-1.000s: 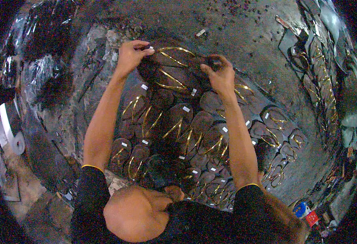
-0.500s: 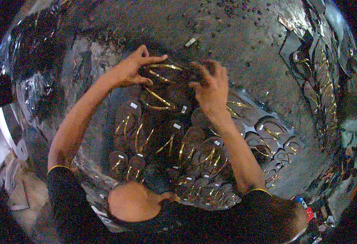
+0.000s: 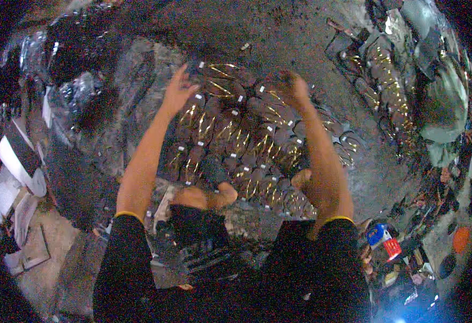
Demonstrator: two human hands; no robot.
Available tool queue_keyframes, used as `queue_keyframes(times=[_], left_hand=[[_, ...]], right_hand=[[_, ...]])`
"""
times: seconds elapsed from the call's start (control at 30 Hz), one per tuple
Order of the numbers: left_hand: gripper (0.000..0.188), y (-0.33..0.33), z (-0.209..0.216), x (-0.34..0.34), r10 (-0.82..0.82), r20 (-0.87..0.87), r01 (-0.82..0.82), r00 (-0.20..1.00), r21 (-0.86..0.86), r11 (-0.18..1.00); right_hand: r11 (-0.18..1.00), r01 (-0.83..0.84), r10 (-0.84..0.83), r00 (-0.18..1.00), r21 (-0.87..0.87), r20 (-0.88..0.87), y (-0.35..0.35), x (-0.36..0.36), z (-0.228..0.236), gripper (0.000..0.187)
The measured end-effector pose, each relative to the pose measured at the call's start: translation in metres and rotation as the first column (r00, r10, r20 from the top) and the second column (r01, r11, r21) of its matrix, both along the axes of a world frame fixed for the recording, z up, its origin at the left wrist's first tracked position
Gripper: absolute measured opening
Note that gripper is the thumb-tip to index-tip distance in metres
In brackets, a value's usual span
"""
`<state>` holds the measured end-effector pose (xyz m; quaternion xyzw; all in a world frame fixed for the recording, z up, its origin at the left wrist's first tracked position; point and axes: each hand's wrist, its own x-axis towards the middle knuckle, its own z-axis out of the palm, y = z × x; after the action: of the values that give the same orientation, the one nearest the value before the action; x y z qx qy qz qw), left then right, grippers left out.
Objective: The person arranges rows of flip-flops on the floor, picking up each pair and placing them in neat lines. The person handles both dark and brown flip-flops with gold straps, aligning them side by side.
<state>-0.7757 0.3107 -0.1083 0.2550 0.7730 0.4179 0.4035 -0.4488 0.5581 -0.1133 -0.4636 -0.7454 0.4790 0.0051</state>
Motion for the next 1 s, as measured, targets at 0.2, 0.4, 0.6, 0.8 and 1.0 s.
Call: queue_keyframes(times=[0.2, 0.4, 0.6, 0.8, 1.0], left_hand=[[0.029, -0.397, 0.154, 0.028, -0.641, 0.020, 0.489, 0.767, -0.665, 0.564], [0.022, -0.519, 0.445, 0.094, 0.102, 0.237, 0.168, 0.966, -0.877, 0.450], [0.024, -0.375, 0.478, 0.082, 0.483, 0.215, -0.156, 0.849, -0.770, 0.618], [0.027, -0.216, 0.465, -0.023, 0.339, 0.253, -0.175, 0.906, -0.506, 0.845], [0.033, -0.087, 0.442, -0.092, 0.302, 0.329, -0.125, 0.895, -0.463, 0.877]], right_hand=[[0.933, 0.333, -0.353, 0.922, 0.134, 0.162, -0.001, 0.221, 0.251, 0.033], [0.908, 0.268, -0.415, 0.692, 0.322, 0.591, -0.182, 0.366, 0.359, 0.053], [0.777, 0.604, -0.214, 0.517, -0.177, 0.829, -0.255, 0.298, 0.399, 0.066], [0.843, 0.536, -0.517, 0.774, 0.057, 0.367, -0.162, 0.140, 0.475, 0.056], [0.702, 0.698, -0.672, 0.716, -0.144, 0.189, -0.085, 0.079, 0.464, 0.042]])
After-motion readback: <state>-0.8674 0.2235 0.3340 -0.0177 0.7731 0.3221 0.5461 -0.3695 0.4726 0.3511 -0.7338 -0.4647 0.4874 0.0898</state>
